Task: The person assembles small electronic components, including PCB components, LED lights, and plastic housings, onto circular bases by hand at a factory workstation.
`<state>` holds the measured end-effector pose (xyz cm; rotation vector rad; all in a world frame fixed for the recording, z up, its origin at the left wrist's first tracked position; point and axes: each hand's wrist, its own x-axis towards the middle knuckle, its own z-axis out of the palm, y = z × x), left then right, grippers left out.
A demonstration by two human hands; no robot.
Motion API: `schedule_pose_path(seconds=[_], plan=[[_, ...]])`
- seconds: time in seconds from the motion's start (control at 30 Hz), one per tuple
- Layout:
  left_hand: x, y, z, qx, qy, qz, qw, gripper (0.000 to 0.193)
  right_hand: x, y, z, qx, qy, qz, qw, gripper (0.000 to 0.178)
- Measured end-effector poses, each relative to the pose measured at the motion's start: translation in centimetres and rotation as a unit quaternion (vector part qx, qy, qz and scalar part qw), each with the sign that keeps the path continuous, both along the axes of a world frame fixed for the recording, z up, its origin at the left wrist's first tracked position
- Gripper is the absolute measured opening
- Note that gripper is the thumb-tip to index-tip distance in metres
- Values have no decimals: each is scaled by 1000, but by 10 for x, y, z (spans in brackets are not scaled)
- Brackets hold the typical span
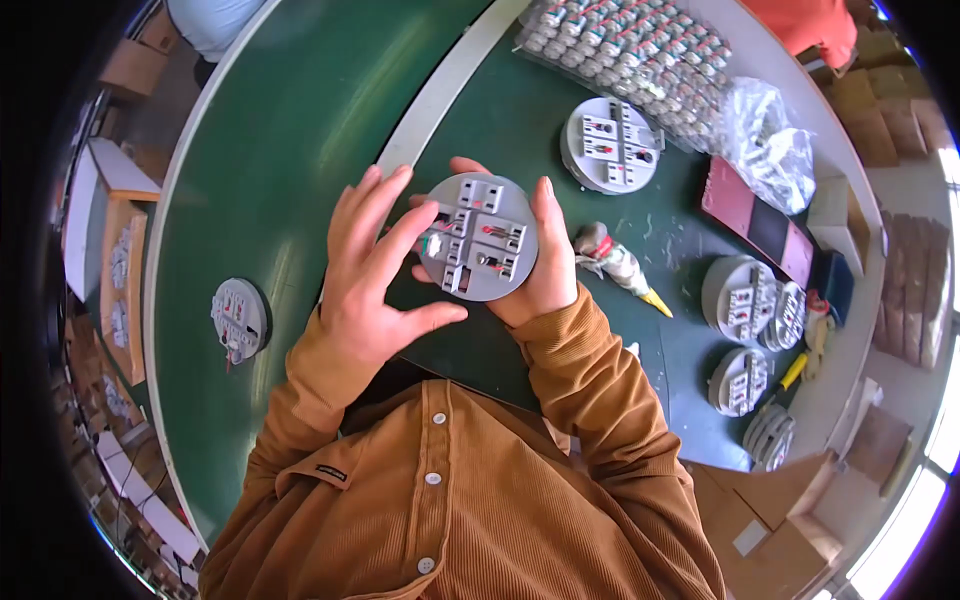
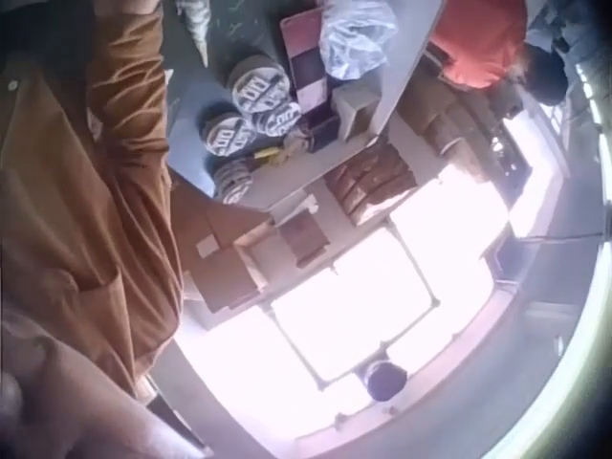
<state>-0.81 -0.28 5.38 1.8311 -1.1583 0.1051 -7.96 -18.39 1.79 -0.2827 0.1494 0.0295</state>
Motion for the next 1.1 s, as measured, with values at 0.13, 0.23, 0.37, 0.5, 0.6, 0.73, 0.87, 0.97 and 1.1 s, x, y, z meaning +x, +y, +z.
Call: schedule_pose_path(seconds=[0.13,0.23,0.37,0.5,0.6,0.73,0.87,0.97,1.1], plan=[[-9,-6,-1,22,-15,66,997,54,9,6,-15,-9,-6,-29,1000,81],[-18,-21,-31,-29,-4,104,994,39,11,8,-18,-58,15,-11,998,83],[-14,-25,-41,-15,-30,89,995,28,8,8,-20,-26,9,-34,999,78],[0,-25,-31,26,-101,48,993,27,5,5,-25,-22,1,-25,999,75],[7,-20,-17,64,-160,13,985,29,3,4,-26,-29,-2,-8,1000,73],[0,-14,0,110,-152,35,982,34,-5,9,-21,172,13,-19,985,71],[33,5,0,66,-134,0,989,36,-6,10,-17,-144,19,-4,989,72],[42,5,-2,31,39,46,998,32,-5,8,-5,-341,15,-74,937,68],[43,-5,-10,46,278,128,951,31,-16,-13,-15,-393,59,12,917,56]])
